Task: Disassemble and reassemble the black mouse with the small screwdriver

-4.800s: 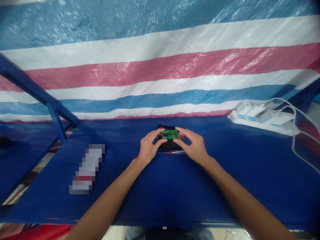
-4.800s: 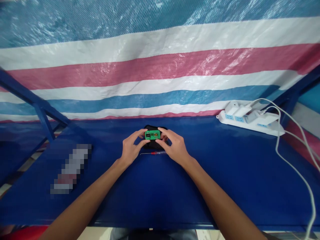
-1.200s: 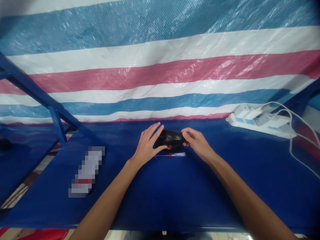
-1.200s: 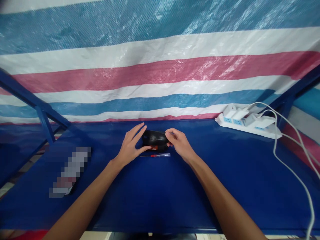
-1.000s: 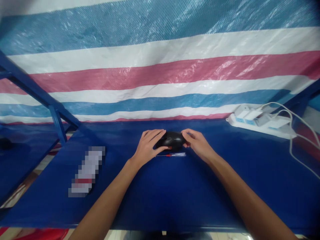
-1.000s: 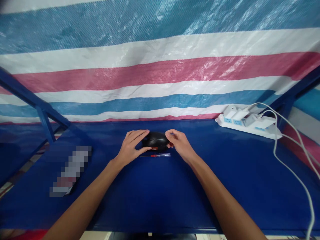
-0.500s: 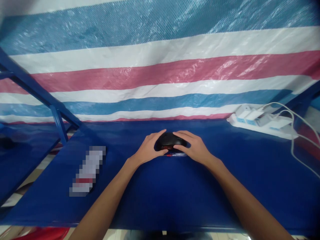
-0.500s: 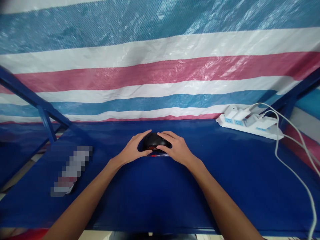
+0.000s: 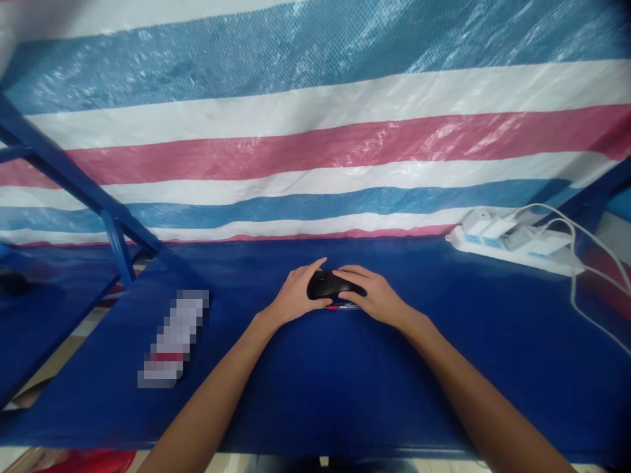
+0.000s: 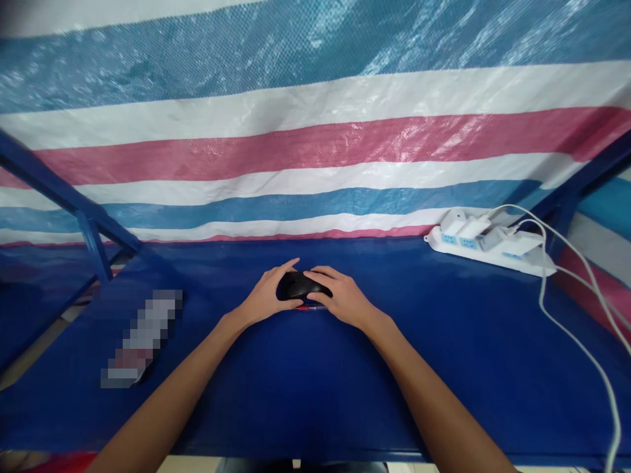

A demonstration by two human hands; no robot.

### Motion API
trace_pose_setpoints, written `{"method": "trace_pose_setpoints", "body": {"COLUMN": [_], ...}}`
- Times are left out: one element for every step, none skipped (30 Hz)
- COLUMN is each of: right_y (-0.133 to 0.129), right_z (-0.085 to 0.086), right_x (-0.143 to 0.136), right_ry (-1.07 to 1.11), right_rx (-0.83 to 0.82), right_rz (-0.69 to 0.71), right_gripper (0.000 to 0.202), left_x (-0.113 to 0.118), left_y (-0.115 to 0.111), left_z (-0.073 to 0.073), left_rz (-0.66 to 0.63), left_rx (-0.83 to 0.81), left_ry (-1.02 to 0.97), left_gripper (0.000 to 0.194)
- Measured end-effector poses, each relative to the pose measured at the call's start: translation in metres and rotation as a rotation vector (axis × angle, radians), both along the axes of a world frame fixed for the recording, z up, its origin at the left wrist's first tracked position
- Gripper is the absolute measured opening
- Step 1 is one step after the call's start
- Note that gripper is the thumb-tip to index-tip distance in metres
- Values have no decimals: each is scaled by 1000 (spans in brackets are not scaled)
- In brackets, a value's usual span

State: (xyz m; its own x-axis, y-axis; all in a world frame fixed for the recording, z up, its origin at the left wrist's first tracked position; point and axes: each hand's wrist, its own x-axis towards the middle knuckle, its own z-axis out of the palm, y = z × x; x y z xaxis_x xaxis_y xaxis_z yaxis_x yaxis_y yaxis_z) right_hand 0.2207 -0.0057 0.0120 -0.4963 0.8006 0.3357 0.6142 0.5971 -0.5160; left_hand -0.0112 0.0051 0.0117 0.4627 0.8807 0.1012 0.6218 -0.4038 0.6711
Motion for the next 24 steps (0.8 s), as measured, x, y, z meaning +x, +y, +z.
{"method": "trace_pose_setpoints", "body": {"right_y": [0, 0, 0, 0, 0, 0, 0, 0, 0, 1, 1, 1, 1, 2, 2, 2, 2, 2, 3, 3, 3, 3, 3, 3], "right_z": [-1, -2, -2, -2, -2, -2, -2, -2, -2, -2, -3, -3, -3, -3, -4, -5, -5, -6, -6, -6, -6, -6, -6, -6], "right_x": [0, 0, 0, 0, 0, 0, 0, 1, 1, 1, 2, 2, 2, 3, 3, 3, 3, 3, 3, 3, 3, 3, 3, 3], "right_ry": [-10, -19, -26, -32, -36, -38, -39, -38, -37, -36, -34, -32, -31, -33, -37, -42, -47, -54, -59, -62, -64, -65, -66, -68], "right_rx": [-3, -3, -4, -5, -6, -7, -9, -10, -11, -12, -13, -14, -16, -19, -21, -24, -27, -30, -33, -35, -36, -37, -37, -36], "right_rz": [3, 6, 8, 9, 9, 9, 12, 14, 15, 13, 10, 6, 2, -2, -4, -3, -1, 1, 3, 5, 6, 5, 4, 2], "right_gripper": [42, 42, 42, 42, 42, 42, 43, 43, 43, 43, 43, 42, 42, 42, 42, 42, 42, 42, 43, 43, 43, 43, 43, 43], "left_x": [0, 0, 1, 0, 0, 0, 0, 0, 0, -1, -1, -1, -1, -1, -1, -1, -2, -2, -2, -2, -2, -2, -1, -1], "left_y": [0, -1, 0, 0, 0, 1, 1, 1, 1, 1, 1, 1, 1, 1, 1, 1, 2, 2, 2, 2, 2, 2, 1, 1], "left_z": [1, 2, 2, 2, 1, 1, 0, -1, -1, -2, -2, -2, -2, -2, -3, -3, -3, -3, -2, -2, -2, -2, -1, -1], "left_rz": [0, 1, 2, 1, -1, -1, -2, -3, -4, -4, -3, -1, 0, 1, 1, 0, -2, -2, -3, -3, -4, -5, -5, -6], "left_rx": [-6, -9, -10, -11, -12, -11, -10, -8, -6, -3, -2, -2, -3, -5, -8, -11, -14, -17, -19, -20, -20, -20, -19, -17], "left_ry": [4, 6, 7, 6, 6, 6, 7, 8, 8, 7, 7, 6, 6, 4, 3, 1, 1, 1, 1, 2, 3, 4, 4, 5], "left_gripper": [85, 85, 84, 84, 85, 85, 85, 85, 85, 84, 84, 85, 85, 85, 85, 85, 85, 85, 84, 84, 84, 84, 84, 83]}}
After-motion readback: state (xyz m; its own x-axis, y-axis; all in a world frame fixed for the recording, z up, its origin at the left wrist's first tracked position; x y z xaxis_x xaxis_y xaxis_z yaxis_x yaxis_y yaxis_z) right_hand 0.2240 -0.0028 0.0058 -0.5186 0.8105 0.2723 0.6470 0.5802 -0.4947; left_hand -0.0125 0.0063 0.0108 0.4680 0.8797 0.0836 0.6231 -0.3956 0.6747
